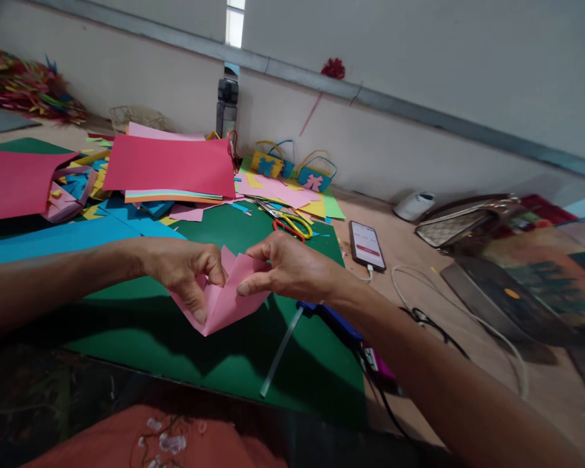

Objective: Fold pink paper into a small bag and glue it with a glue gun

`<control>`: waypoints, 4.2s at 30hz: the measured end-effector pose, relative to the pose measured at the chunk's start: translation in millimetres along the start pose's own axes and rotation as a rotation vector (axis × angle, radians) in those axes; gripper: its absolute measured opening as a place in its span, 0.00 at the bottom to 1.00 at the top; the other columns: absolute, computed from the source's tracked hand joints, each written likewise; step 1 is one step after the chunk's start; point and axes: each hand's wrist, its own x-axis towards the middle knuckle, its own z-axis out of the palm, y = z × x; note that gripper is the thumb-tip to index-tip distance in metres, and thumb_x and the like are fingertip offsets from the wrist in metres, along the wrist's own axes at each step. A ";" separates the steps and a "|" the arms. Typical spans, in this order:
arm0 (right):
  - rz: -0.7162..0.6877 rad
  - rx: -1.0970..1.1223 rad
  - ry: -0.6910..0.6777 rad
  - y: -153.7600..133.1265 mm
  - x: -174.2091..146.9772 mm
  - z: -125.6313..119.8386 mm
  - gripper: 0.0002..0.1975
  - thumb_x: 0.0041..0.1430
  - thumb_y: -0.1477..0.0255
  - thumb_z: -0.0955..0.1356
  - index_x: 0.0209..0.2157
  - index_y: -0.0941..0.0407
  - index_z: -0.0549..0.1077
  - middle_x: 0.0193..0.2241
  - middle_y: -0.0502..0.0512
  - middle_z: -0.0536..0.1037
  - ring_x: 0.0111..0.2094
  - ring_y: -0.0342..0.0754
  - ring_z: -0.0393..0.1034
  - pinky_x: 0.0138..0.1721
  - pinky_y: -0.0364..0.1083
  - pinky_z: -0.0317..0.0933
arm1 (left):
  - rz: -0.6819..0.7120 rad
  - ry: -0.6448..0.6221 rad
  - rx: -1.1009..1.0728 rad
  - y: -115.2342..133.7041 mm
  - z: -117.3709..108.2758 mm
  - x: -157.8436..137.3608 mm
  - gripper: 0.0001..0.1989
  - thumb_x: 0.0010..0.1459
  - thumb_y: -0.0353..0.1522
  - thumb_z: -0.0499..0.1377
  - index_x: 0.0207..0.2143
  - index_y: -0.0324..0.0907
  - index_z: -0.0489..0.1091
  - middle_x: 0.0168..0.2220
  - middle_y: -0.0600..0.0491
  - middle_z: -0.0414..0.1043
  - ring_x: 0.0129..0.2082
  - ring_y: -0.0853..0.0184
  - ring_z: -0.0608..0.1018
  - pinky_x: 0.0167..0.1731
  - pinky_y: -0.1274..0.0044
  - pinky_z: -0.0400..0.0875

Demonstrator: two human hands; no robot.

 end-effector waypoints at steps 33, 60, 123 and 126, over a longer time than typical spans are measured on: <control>-0.027 -0.158 0.027 -1.7 3.8 0.7 0.08 0.48 0.68 0.68 0.22 0.58 0.73 0.20 0.47 0.69 0.28 0.43 0.62 0.28 0.42 0.51 | 0.005 0.117 0.015 0.2 4.1 1.3 0.18 0.49 0.40 0.61 0.17 0.37 0.64 0.14 0.61 0.53 0.15 0.78 0.54 0.15 0.81 0.46; 0.014 -0.799 0.088 2.6 -36.4 89.4 0.12 0.50 0.85 0.63 0.35 0.60 0.71 0.31 0.60 0.76 0.30 0.51 0.71 0.21 0.44 0.55 | 0.274 0.500 1.937 -41.2 50.6 1.1 0.08 0.52 0.28 0.52 0.31 0.42 0.71 0.34 0.51 0.69 0.41 0.63 0.68 0.61 0.62 0.46; 0.106 -0.656 -0.056 3.8 21.5 88.1 0.12 0.57 0.73 0.61 0.33 0.60 0.76 0.27 0.63 0.79 0.32 0.50 0.74 0.30 0.45 0.61 | -0.243 0.425 1.283 -31.4 98.5 -5.1 0.13 0.62 0.34 0.41 0.35 0.39 0.63 0.32 0.49 0.70 0.23 0.64 0.75 0.15 0.77 0.63; 0.135 -0.662 -0.049 1.2 19.9 86.4 0.13 0.58 0.73 0.61 0.35 0.59 0.76 0.29 0.63 0.79 0.33 0.51 0.74 0.32 0.45 0.61 | -0.232 0.444 1.304 -31.6 98.9 -4.1 0.14 0.62 0.34 0.41 0.36 0.39 0.63 0.32 0.49 0.70 0.22 0.62 0.75 0.14 0.75 0.63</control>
